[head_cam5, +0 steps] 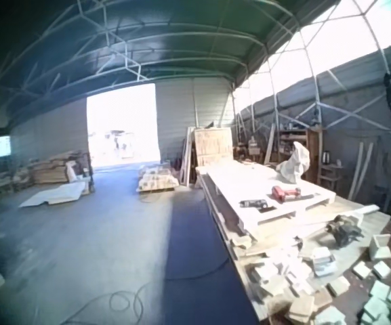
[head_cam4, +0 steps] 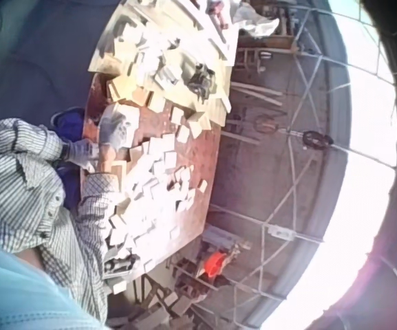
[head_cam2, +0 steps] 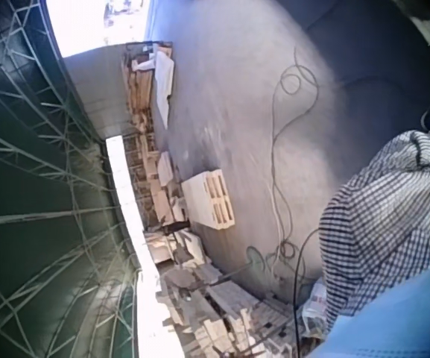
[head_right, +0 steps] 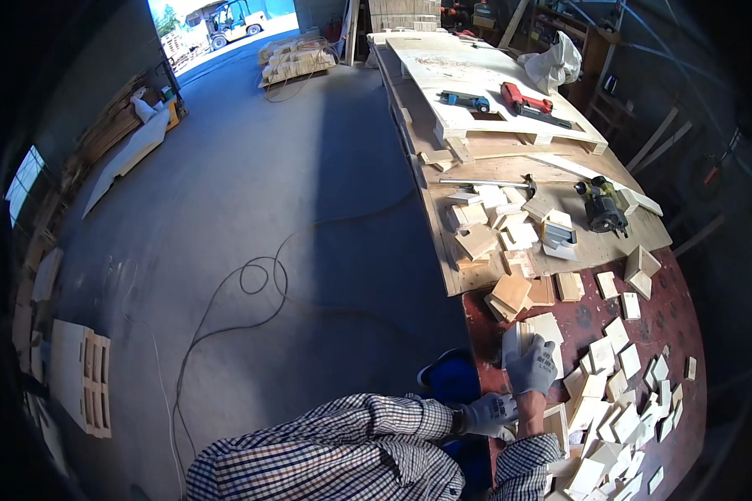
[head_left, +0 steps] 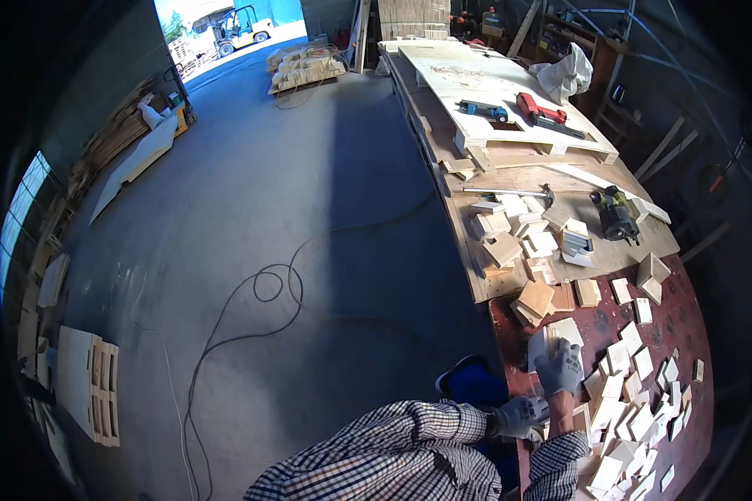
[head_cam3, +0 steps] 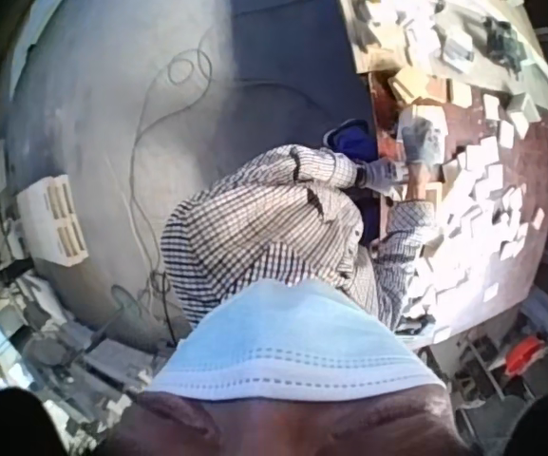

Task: The person assembles small wooden boxes by hand, arranging four cut pieces into a rectangular frame and securing them with a pneumatic nail gun. The person repeats this process multiple times, stacking completed boxes on the workbench.

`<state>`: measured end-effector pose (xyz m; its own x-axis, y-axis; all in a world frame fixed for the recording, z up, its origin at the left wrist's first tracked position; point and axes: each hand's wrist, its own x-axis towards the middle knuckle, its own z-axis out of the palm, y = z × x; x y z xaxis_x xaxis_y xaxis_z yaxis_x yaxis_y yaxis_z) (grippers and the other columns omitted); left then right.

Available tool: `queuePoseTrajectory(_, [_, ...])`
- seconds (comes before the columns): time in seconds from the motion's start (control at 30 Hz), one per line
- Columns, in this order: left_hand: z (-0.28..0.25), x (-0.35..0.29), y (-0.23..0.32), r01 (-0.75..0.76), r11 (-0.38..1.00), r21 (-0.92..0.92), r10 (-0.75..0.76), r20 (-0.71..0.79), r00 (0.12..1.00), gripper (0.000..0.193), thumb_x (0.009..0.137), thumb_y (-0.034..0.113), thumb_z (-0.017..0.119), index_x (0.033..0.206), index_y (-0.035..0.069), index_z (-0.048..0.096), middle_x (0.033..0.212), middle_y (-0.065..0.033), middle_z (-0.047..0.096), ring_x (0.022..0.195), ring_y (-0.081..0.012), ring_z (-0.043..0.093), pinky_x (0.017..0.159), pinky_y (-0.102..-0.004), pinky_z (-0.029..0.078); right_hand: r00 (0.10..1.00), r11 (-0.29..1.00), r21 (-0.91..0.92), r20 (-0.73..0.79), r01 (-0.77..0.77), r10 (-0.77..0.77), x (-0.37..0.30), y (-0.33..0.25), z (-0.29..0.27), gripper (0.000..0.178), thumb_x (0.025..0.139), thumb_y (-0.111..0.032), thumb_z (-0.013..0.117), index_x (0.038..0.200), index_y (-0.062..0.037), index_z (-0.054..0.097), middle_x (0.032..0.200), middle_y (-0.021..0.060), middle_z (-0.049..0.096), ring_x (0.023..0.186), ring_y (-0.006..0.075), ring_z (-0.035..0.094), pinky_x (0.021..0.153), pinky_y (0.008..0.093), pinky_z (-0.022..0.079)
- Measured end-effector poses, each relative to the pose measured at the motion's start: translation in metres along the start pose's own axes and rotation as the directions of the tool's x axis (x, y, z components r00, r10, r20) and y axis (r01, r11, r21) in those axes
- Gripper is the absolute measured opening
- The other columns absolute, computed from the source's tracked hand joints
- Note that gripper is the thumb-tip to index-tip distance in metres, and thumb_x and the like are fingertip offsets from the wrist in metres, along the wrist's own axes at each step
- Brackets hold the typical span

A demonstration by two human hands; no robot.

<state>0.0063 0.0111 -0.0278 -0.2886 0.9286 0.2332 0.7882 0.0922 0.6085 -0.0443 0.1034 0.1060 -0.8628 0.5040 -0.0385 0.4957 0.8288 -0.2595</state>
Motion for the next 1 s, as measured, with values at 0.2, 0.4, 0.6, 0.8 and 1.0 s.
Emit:
queuePoseTrajectory(0.2, [0.007, 0.003, -0.008, 0.045, 0.994, -0.100, -0.043, 0.014, 0.999, 0.065, 0.085, 0.053, 0.078, 0.126, 0.005, 0.067, 0.126, -0.0163, 0.063, 0.113, -0.0356, 0.062, 0.088, -0.0483, 0.052, 1.000, 1.000, -0.001, 0.001, -0.022, 0.022, 0.002, 0.003, 0.004, 0.065, 0.076, -0.033, 0.073, 0.133, -0.0022, 0.063, 0.124, 0.0231, 0.063, 0.109, 0.0415, 0.068, 0.093, 0.0491, 0.056])
queuePoseTrajectory(0.4, [0.003, 0.002, -0.005, -0.033, 0.995, -0.096, 0.025, -0.085, 0.996, 0.068, 0.086, 0.060, 0.075, 0.127, 0.006, 0.067, 0.130, -0.0158, 0.065, 0.118, -0.0354, 0.062, 0.091, -0.0481, 0.053, 1.000, 1.000, -0.023, -0.018, -0.020, 0.020, 0.001, 0.003, 0.005, 0.065, 0.077, -0.033, 0.072, 0.134, -0.0028, 0.063, 0.124, 0.0225, 0.063, 0.109, 0.0416, 0.069, 0.093, 0.0499, 0.056])
queuePoseTrajectory(0.6, [0.026, 0.005, -0.013, -0.035, 0.995, -0.089, 0.020, -0.159, 0.987, 0.069, 0.086, 0.062, 0.074, 0.126, 0.005, 0.068, 0.126, -0.0166, 0.067, 0.118, -0.0355, 0.063, 0.093, -0.0472, 0.053, 0.999, 1.000, -0.020, -0.031, -0.007, 0.006, 0.001, 0.003, 0.009, 0.065, 0.078, -0.033, 0.072, 0.134, -0.0032, 0.061, 0.123, 0.0228, 0.063, 0.108, 0.0430, 0.068, 0.093, 0.0511, 0.056])
queuePoseTrajectory(0.8, [0.006, 0.002, -0.003, -0.018, 0.999, 0.046, 0.021, -0.085, 0.996, 0.067, 0.085, 0.063, 0.073, 0.114, 0.003, 0.069, 0.117, -0.0174, 0.065, 0.110, -0.0351, 0.063, 0.087, -0.0468, 0.054, 1.000, 0.998, -0.052, -0.012, 0.020, -0.021, 0.001, 0.003, 0.008, 0.054, 0.083, -0.034, 0.069, 0.128, -0.0056, 0.061, 0.124, 0.0237, 0.058, 0.108, 0.0444, 0.067, 0.091, 0.0539, 0.054])
queuePoseTrajectory(1.0, [0.033, 0.007, -0.014, -0.057, 0.996, 0.062, 0.068, -0.192, 0.979, 0.063, 0.083, 0.059, 0.075, 0.112, 0.004, 0.069, 0.115, -0.0165, 0.064, 0.108, -0.0349, 0.063, 0.086, -0.0472, 0.053, 0.999, 0.998, -0.057, -0.022, 0.027, -0.029, 0.006, 0.010, 0.013, 0.053, 0.082, -0.033, 0.070, 0.126, -0.0059, 0.061, 0.124, 0.0233, 0.059, 0.106, 0.0443, 0.067, 0.090, 0.0536, 0.055])
